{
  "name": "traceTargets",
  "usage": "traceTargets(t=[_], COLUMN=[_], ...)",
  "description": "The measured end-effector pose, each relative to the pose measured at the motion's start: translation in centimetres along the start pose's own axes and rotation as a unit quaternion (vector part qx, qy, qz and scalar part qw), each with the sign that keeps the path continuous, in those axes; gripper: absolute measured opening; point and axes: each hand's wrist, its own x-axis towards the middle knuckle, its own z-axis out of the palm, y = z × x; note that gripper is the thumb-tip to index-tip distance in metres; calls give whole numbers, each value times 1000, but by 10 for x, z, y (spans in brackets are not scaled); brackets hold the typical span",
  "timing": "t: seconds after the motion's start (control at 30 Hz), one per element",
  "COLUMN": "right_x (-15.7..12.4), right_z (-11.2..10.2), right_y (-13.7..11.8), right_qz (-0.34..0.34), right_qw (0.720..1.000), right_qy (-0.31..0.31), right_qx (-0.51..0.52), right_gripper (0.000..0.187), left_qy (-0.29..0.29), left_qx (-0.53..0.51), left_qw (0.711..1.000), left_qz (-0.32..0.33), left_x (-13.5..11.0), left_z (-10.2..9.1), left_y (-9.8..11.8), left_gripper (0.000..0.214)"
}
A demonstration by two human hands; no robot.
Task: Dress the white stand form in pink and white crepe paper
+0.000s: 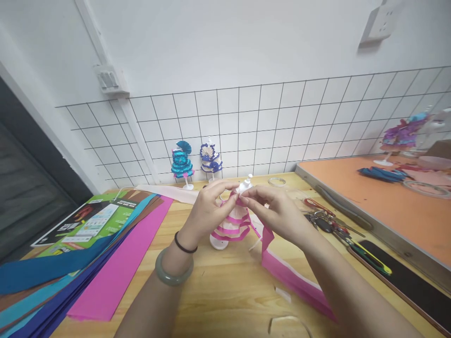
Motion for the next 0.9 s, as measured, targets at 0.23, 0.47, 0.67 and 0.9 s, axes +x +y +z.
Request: traceTargets(t=[0.23, 0.47, 0.67, 0.9], right_x=[-2, -2, -2, -4], right_z=[-2, -5, -3, 0], right_y=[-11, -12, -7, -3], right_qz=[54, 146, 95, 10], right_qw=[998, 980, 995, 999], right_qy=[-16, -77, -29, -20], right_qx=[3, 113, 29, -29], right_gripper=[30, 36, 23, 18], left_qy=[-1, -10, -8, -9], left_qx=[-1, -18, -4, 12], left_qw=[1000, 1000, 1000, 1000], left_qz=[-10, -15, -2, 6], left_x=[0, 0, 0, 0], left_z=[-1, -1, -1, -1], left_y=[0, 1, 0, 0], left_gripper=[20, 20, 20, 20])
